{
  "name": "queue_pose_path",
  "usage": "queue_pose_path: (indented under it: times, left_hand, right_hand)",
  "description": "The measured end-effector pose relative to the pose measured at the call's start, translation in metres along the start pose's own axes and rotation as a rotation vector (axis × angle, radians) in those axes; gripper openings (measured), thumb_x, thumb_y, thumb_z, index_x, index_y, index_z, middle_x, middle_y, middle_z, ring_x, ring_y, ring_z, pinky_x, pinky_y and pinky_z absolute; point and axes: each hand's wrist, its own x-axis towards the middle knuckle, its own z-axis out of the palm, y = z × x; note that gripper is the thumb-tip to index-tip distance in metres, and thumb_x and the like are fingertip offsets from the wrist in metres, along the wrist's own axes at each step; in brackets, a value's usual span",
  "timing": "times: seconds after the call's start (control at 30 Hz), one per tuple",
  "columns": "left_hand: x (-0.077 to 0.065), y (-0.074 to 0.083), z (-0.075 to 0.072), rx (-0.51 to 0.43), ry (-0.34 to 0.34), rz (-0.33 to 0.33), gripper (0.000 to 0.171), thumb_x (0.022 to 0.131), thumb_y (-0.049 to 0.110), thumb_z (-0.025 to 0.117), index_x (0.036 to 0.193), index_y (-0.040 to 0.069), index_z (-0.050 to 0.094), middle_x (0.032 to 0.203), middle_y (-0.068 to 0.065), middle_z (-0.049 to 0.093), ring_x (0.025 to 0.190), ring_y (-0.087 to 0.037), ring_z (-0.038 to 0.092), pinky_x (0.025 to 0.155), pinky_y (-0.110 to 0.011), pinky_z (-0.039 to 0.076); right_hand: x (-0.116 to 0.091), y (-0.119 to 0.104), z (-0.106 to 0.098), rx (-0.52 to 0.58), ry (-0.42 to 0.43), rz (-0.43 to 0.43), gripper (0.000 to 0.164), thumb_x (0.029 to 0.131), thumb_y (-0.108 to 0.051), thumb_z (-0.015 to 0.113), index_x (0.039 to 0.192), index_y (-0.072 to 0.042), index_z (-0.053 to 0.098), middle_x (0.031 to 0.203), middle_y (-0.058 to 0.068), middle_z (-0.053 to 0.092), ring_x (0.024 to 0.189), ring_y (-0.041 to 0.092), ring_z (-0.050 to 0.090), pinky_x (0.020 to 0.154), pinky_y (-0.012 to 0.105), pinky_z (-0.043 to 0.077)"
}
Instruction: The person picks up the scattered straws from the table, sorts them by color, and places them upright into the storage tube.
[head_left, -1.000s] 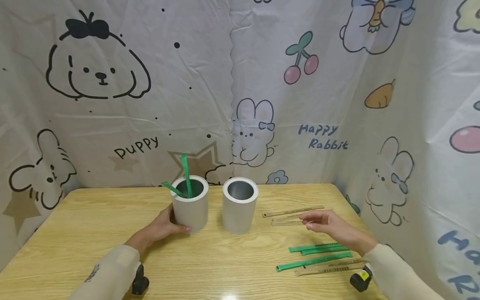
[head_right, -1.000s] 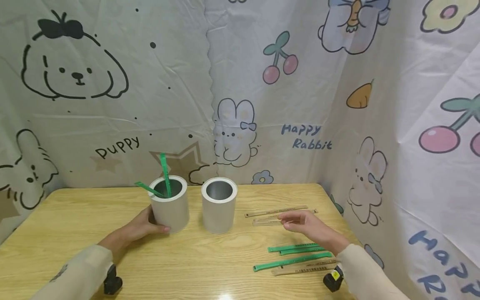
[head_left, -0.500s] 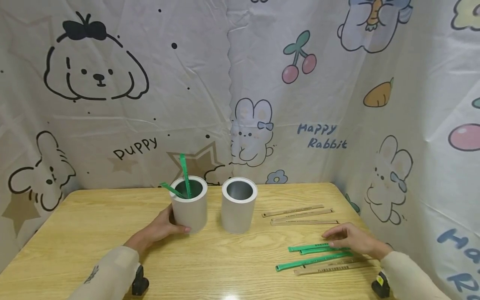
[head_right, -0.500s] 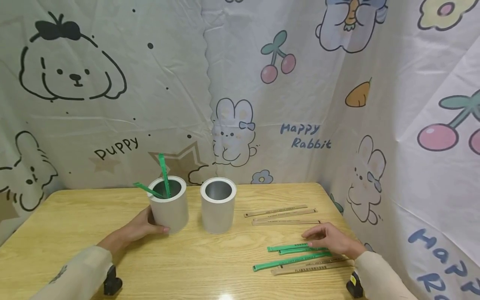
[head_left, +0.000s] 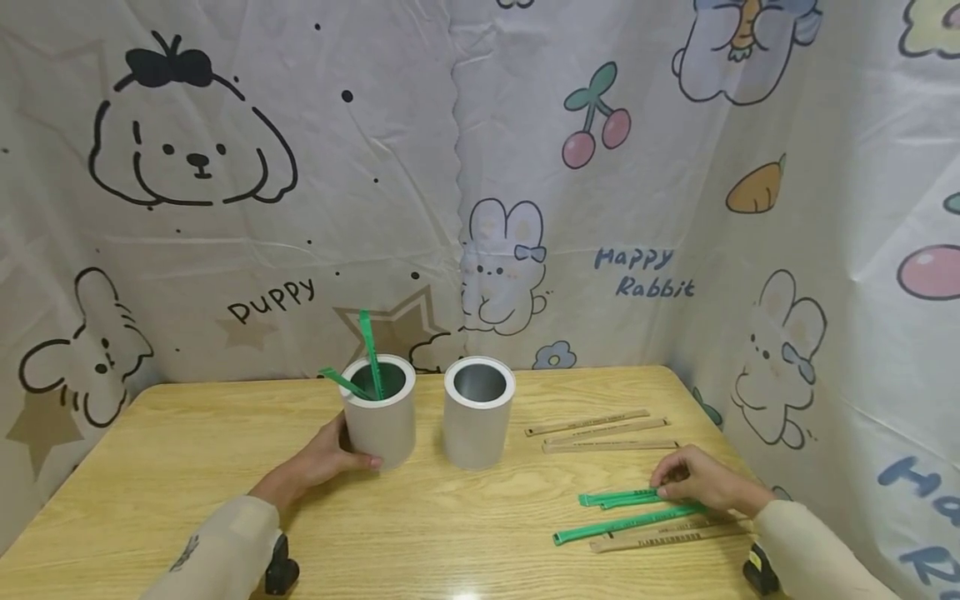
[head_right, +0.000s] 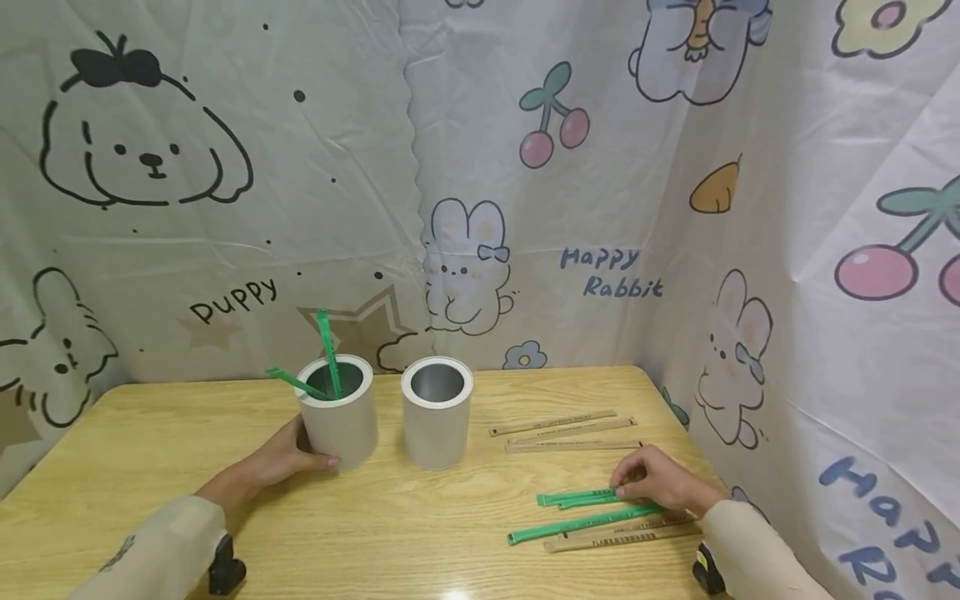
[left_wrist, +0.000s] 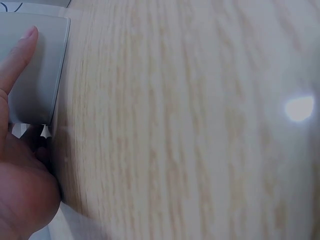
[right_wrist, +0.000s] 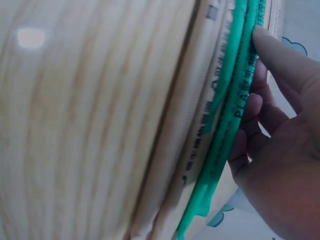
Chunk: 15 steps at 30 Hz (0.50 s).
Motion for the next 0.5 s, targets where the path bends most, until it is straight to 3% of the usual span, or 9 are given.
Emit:
queue_pose_path:
  times: [0.23,0.5]
  left_hand:
    - [-0.002,0.000,0.002,0.017,0.014,-0.017,0.111,0.081,0.021,0.086,0.159,-0.003,0.011,0.161,-0.028,0.027,0.148,-0.047,0.030,0.122,-0.063,0.024]
    - [-0.003,0.004,0.002,0.015,0.030,-0.026,0.108,0.081,0.018,0.085,0.159,-0.003,0.012,0.160,-0.028,0.030,0.147,-0.047,0.033,0.122,-0.063,0.025]
  right_hand:
    - [0.006,-0.015,-0.009,-0.059,0.061,-0.085,0.010,0.095,-0.004,0.066,0.095,0.006,0.069,0.088,0.010,0.069,0.073,0.001,0.052,0.062,0.023,0.047]
    - [0.031,-0.090,-0.020,-0.007,0.231,0.004,0.026,0.103,-0.020,0.059,0.115,0.001,0.064,0.115,0.013,0.064,0.089,0.009,0.059,0.078,0.029,0.052]
